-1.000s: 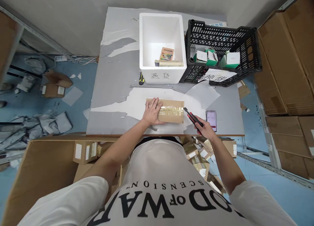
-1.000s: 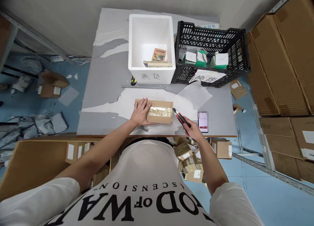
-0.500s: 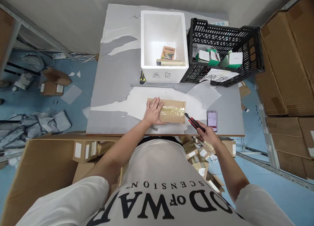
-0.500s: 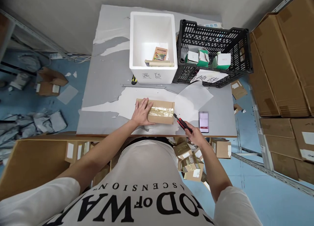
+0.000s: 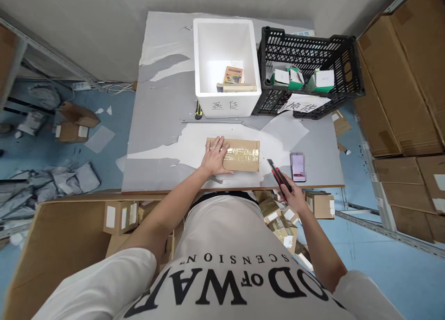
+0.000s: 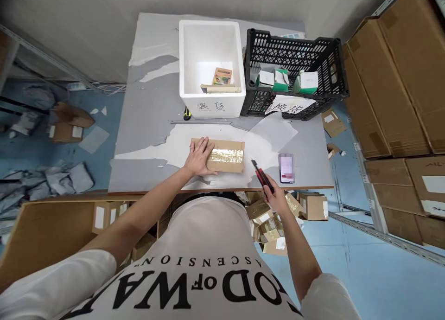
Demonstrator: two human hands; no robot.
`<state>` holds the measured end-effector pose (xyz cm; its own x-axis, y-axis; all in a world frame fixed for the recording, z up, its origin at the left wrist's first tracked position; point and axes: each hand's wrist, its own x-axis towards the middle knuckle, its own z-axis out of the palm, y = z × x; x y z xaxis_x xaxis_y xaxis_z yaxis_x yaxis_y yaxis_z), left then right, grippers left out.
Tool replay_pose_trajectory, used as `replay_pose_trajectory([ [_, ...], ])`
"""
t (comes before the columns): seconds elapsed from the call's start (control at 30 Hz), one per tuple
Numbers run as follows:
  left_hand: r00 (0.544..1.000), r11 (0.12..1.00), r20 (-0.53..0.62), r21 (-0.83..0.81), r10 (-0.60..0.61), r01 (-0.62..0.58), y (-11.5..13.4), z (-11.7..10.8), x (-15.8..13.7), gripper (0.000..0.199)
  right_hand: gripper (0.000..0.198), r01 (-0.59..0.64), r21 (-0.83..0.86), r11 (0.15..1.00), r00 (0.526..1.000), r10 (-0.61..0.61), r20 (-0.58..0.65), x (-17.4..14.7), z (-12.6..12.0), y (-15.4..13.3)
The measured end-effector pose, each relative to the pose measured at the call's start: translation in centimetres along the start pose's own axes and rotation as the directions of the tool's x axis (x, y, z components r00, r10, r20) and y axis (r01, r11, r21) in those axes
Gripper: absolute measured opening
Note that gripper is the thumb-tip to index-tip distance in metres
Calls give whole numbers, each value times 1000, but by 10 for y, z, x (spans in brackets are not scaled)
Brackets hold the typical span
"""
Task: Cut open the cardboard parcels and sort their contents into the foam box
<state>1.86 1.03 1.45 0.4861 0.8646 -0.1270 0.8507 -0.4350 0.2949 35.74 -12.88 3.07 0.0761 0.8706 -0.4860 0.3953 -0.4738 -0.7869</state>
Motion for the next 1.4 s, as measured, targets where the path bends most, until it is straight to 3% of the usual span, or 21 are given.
replay_pose_trajectory([
  [0.1, 999, 1000, -21, 11, 27, -26, -2, 0, -2, 116, 68, 46, -224, 973, 985, -82, -153, 14, 3, 17],
  [0.2, 998, 999, -47, 26, 47, -46, 0, 0, -5, 93, 62, 50, -404, 913, 964, -151, -221, 42, 21, 34],
  [0.3, 997, 998, -53, 40, 59, -57, 8, 1, -16, 75, 59, -39, -490, 871, 952, -117, -284, 75, 47, 46],
  [0.43, 996, 995, -25, 56, 88, -86, 25, 8, -41, 64, 58, -133, -583, 801, 948, -70, -312, 107, 73, 57],
  [0.6, 999, 998, 28, 54, 28, -30, 35, 20, -63, 66, 59, -136, -606, 784, 941, -89, -327, 118, 86, 66],
  [0.8, 999, 999, 46, 50, -12, 10, 35, 28, -63, 74, 59, -136, -677, 723, 946, -109, -307, 113, 89, 67],
  [0.9, 999, 999, 42, 36, -6, 5, 34, 28, -63, 77, 60, -120, -677, 726, 935, -148, -324, 111, 74, 52],
  [1.0, 999, 1000, 45, 11, 9, -9, 33, 27, -64, 85, 63, -3, -670, 742, 876, -321, -360, 110, 57, 15],
  [1.07, 999, 1000, 51, -8, 16, -15, 32, 26, -63, 88, 66, 175, -711, 681, 833, -488, -262, 110, 55, -21],
  [1.13, 998, 1000, 53, -23, 17, -16, 31, 24, -63, 89, 69, 397, -741, 542, 799, -601, -11, 113, 62, -58],
  [1.2, 998, 999, 55, -32, 20, -18, 30, 24, -62, 89, 70, 550, -740, 387, 753, -614, 239, 119, 77, -89],
  [1.27, 998, 999, 57, -37, 28, -26, 29, 24, -62, 91, 68, 605, -745, 282, 726, -581, 369, 127, 92, -109],
  [1.4, 998, 998, 54, -43, 38, -36, 28, 25, -62, 93, 58, 625, -766, 151, 709, -519, 477, 141, 109, -120],
])
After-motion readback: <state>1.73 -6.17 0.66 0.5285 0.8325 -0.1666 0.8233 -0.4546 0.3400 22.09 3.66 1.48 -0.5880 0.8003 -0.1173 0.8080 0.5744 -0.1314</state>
